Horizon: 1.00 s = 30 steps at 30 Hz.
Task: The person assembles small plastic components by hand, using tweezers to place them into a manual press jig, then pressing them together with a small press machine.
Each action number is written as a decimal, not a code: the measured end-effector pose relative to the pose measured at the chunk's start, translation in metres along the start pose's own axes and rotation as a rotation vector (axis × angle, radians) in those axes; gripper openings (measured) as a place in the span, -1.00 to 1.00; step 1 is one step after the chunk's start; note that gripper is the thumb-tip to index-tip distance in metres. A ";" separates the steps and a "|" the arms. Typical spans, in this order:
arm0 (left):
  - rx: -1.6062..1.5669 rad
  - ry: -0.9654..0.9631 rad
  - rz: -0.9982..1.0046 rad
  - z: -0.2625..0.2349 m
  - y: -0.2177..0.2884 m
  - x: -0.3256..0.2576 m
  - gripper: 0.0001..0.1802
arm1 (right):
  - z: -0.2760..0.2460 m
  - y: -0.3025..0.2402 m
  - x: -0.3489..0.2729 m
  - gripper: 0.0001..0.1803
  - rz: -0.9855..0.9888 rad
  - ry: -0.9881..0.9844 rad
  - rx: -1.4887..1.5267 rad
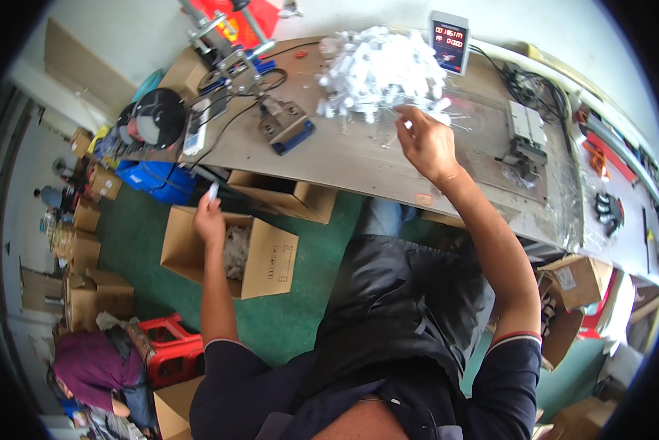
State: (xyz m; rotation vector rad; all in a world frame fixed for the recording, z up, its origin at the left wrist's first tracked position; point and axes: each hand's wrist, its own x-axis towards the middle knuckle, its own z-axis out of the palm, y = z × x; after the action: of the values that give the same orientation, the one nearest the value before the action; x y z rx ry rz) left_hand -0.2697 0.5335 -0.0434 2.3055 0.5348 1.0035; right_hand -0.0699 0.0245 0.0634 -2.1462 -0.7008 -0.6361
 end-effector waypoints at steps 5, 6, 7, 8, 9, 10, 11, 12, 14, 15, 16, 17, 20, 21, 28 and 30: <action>0.735 -0.080 -0.189 -0.027 -0.091 -0.052 -0.51 | -0.012 0.061 -0.032 -0.81 0.167 0.071 -0.221; 0.718 -0.094 -0.170 -0.018 -0.087 -0.057 -0.51 | -0.011 0.067 -0.033 -0.79 0.207 0.069 -0.246; 0.648 -0.107 -0.184 -0.009 -0.077 -0.063 -0.49 | -0.006 0.071 -0.032 -0.77 0.217 0.083 -0.278; 0.586 -0.114 -0.204 -0.005 -0.072 -0.072 -0.47 | -0.004 0.064 -0.027 -0.74 0.236 0.057 -0.273; 0.582 -0.123 -0.192 0.002 -0.066 -0.079 -0.47 | 0.001 0.056 -0.021 -0.72 0.255 0.031 -0.265; 0.538 -0.138 -0.152 0.001 -0.066 -0.088 -0.49 | 0.013 0.044 -0.013 -0.70 0.279 -0.017 -0.263; 0.480 -0.167 -0.102 0.013 -0.058 -0.092 -0.51 | 0.020 0.039 -0.008 -0.68 0.313 -0.060 -0.278; 0.475 -0.174 -0.087 0.023 -0.050 -0.098 -0.51 | 0.025 0.034 -0.002 -0.66 0.334 -0.135 -0.337; 0.376 -0.303 0.035 0.043 -0.024 -0.112 -0.56 | 0.032 0.033 0.004 -0.77 0.322 -0.158 -0.383; 0.371 -0.307 0.046 0.049 -0.014 -0.117 -0.56 | 0.034 0.035 0.005 -0.81 0.304 -0.101 -0.374; 0.343 -0.329 0.080 0.050 -0.008 -0.123 -0.57 | 0.034 0.037 0.005 -0.81 0.310 -0.097 -0.372; 0.309 -0.356 0.115 0.055 0.003 -0.127 -0.58 | 0.030 0.044 0.004 -0.82 0.311 -0.029 -0.389; 0.267 -0.382 0.123 0.056 0.019 -0.136 -0.58 | 0.012 0.069 -0.001 -0.81 0.297 -0.008 -0.459; 0.243 -0.391 0.122 0.056 0.021 -0.139 -0.58 | 0.007 0.078 -0.002 -0.80 0.278 -0.058 -0.512; 0.130 -0.445 0.050 0.063 0.055 -0.148 -0.62 | 0.006 0.103 0.005 -0.87 0.310 -0.017 -0.515; 0.042 -0.472 -0.006 0.063 0.068 -0.149 -0.64 | 0.002 0.104 0.006 -0.90 0.314 -0.167 -0.547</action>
State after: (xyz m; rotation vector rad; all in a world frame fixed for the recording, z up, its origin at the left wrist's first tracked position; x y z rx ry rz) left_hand -0.3081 0.3782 -0.1148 2.4623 0.3672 0.4184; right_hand 0.0035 -0.0286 0.0127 -2.7656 -0.2736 -0.5210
